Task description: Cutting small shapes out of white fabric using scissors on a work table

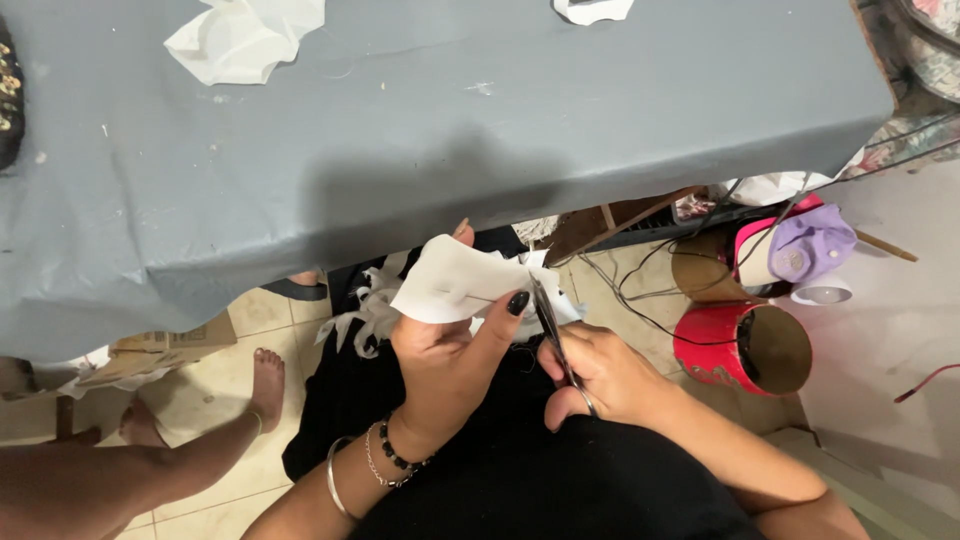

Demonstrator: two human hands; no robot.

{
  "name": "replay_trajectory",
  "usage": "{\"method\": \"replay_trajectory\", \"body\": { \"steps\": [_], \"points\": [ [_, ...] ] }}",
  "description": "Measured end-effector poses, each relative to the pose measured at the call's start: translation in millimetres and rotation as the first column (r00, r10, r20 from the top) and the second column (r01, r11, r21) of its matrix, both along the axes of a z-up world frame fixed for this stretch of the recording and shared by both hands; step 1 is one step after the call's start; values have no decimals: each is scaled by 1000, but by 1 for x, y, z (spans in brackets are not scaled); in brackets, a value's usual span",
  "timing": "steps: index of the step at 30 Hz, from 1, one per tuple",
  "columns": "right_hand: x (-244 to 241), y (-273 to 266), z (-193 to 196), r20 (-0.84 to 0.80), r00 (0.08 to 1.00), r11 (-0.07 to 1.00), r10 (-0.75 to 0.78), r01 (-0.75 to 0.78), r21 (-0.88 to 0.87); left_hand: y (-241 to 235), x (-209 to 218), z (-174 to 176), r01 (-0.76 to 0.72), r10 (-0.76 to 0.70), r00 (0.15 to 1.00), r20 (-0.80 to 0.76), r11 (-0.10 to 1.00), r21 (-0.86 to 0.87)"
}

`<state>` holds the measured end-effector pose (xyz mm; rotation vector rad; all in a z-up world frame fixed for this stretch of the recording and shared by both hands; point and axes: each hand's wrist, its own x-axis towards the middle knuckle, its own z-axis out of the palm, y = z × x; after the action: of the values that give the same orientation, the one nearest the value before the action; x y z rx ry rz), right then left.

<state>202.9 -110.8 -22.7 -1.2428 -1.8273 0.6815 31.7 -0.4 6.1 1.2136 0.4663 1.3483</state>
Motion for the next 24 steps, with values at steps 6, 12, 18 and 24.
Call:
{"method": "replay_trajectory", "body": {
  "steps": [6, 12, 18, 24],
  "points": [
    [1, 14, 11, 32, 999, 1000, 13, -13, 10, 2, -1, 4, 83, -81, 996, 34, 995, -63],
    [3, 4, 7, 233, 972, 980, 9, 37, -193, 1, -7, 25, 67, -85, 985, -152, 990, -122],
    [1, 2, 6, 185, 983, 989, 2, 26, -147, 1, -11, 28, 128, -150, 979, -137, 979, -159],
    [3, 0, 4, 186, 982, 991, 30, -4, -137, 6, -17, 29, 191, -213, 968, -133, 968, -160]
  ]
}}
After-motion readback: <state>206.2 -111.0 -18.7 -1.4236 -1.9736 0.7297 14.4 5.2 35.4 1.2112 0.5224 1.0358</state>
